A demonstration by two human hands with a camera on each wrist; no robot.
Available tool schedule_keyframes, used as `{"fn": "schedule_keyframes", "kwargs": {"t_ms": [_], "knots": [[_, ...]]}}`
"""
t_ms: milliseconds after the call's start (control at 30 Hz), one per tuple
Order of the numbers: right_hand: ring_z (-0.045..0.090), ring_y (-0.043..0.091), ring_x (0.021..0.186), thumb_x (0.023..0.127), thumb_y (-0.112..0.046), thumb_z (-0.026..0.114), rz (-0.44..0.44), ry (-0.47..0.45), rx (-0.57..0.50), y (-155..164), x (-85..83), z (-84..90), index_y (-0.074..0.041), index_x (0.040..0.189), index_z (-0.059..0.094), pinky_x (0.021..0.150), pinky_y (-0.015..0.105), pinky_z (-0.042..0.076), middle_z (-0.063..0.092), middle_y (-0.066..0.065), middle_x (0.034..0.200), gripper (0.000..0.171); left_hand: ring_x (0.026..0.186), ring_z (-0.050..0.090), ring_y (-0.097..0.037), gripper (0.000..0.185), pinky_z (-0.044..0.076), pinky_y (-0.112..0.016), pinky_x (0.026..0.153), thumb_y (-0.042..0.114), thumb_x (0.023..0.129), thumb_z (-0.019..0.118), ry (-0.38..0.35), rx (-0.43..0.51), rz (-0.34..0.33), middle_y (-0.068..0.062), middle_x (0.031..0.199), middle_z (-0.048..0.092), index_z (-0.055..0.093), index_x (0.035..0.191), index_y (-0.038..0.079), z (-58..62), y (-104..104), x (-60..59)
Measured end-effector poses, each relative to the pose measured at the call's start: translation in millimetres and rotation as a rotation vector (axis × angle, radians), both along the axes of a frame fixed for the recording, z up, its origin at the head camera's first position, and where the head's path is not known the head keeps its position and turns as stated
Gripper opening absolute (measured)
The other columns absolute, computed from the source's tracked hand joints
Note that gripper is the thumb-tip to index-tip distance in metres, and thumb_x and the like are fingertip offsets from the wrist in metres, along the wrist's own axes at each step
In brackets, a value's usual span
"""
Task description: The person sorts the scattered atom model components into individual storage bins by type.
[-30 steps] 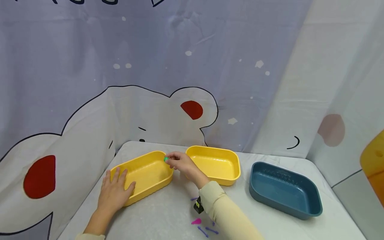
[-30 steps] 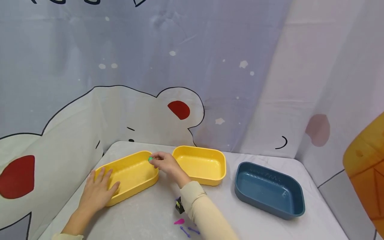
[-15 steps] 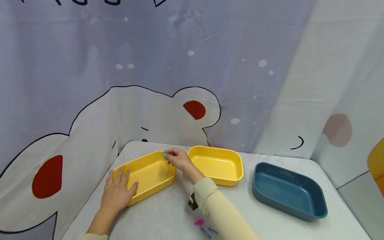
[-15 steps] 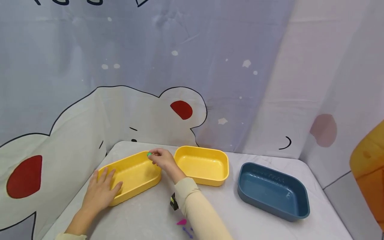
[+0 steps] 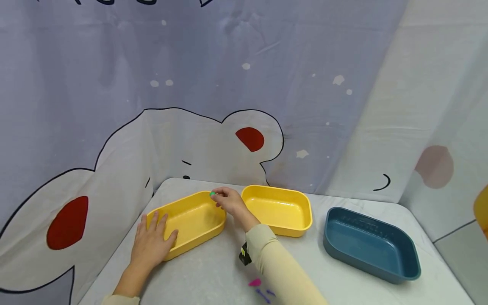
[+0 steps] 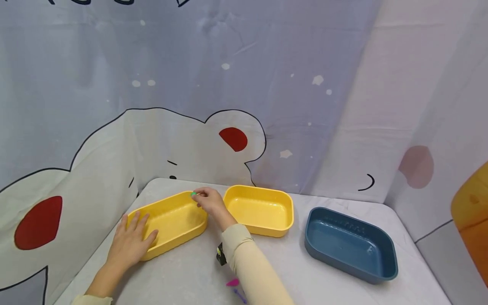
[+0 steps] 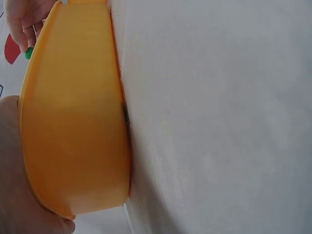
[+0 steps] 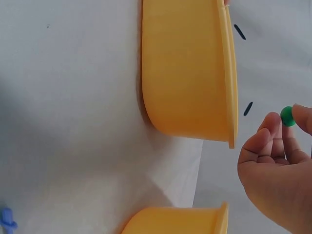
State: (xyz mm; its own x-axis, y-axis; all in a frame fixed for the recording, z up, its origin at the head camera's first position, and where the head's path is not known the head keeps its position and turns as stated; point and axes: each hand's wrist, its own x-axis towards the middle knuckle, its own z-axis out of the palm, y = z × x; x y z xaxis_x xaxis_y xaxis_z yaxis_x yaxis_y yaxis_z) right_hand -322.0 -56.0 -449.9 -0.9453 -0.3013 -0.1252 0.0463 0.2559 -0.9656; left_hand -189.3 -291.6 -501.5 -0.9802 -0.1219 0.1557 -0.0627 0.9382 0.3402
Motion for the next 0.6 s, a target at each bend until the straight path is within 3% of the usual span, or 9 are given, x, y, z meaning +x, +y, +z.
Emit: {"fn": "schedule_keyframes", "kwargs": {"t_ms": [467, 600], "knots": [[0.063, 0.017, 0.089, 0.098, -0.03, 0.069, -0.04, -0.046, 0.014, 1.8, -3.3, 0.7, -0.019, 0.117, 0.071, 0.082, 0.027, 0.053, 0.066, 0.0, 0.1, 0.022, 0.148, 0.003, -0.058, 0.073, 0.007, -0.068, 0.119, 0.049, 0.102, 0.051, 0.003, -0.002, -0.003, -0.033, 0.161, 0.022, 0.039, 0.152, -0.003, 1.5, 0.9, 0.3], [0.062, 0.018, 0.089, 0.098, -0.031, 0.069, -0.038, -0.052, -0.001, 4.2, -3.8, 0.4, -0.019, 0.116, 0.071, 0.086, 0.032, 0.054, 0.068, 0.004, 0.104, 0.022, 0.148, 0.003, -0.058, 0.072, 0.007, -0.068, 0.119, 0.047, 0.102, 0.052, 0.011, -0.004, 0.003, -0.033, 0.16, 0.023, 0.04, 0.152, -0.003, 0.5, 0.5, 0.1]]}}
